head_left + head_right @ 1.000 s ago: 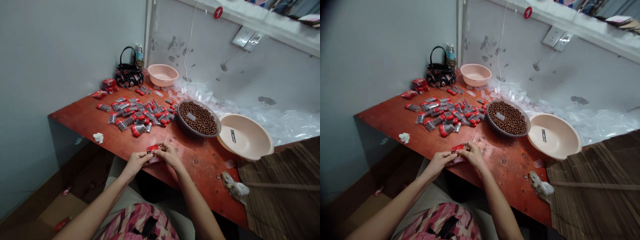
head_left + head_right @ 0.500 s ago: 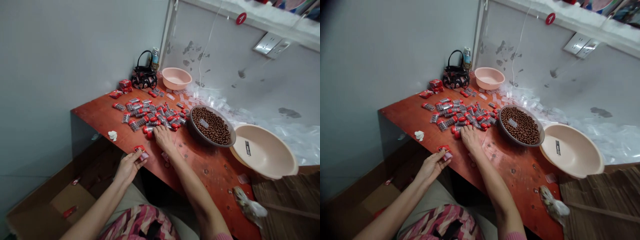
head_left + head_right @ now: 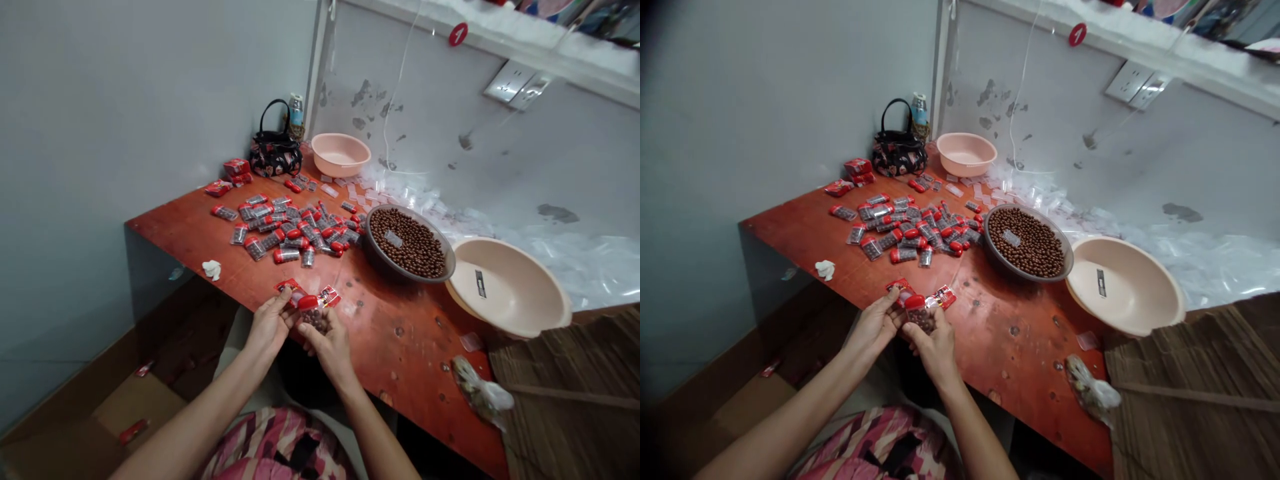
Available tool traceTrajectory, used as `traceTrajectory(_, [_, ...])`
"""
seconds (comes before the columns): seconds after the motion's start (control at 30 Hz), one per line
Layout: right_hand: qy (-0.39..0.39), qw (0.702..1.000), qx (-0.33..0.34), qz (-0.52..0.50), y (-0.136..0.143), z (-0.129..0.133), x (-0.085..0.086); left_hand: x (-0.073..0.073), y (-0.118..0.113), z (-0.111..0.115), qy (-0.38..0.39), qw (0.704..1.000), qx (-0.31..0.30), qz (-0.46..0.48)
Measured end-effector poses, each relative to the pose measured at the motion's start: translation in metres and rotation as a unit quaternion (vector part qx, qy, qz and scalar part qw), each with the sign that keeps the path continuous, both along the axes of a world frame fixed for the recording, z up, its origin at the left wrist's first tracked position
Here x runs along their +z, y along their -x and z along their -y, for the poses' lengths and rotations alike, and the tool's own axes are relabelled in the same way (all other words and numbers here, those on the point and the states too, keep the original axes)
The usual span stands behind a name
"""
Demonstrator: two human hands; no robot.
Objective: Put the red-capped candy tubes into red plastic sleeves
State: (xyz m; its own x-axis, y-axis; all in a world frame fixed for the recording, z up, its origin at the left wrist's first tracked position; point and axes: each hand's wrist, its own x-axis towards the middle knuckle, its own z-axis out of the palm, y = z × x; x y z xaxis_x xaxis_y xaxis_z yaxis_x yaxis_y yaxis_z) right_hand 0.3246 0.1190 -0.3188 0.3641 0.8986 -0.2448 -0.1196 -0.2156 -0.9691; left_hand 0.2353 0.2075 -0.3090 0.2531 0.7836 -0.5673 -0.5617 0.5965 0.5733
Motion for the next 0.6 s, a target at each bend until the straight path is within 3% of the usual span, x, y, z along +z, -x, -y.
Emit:
traceTrajectory(0.1, [-0.003, 1.0, -0.017, -0.002, -0.003, 0.001, 0.0, 0.003, -0.006, 0.006, -0.031, 0.998, -0.047, 0.0])
traceTrajectory(0.23, [-0.006, 0.999, 0.011, -0.032, -0.007, 0.005, 0.0, 0.008, -0.01, 0.007, -0.067, 0.994, -0.089, -0.014])
traceTrajectory(0.37, [-0.024, 0.998, -0.029, -0.058, -0.01, 0.008, 0.001, 0.012, -0.01, 0.003, -0.073, 0.993, -0.085, -0.023])
traceTrajectory(0.6, [-0.029, 0.996, -0.088, -0.013, -0.008, 0.008, 0.004, 0.01, -0.012, 0.005, -0.054, 0.994, -0.084, -0.032])
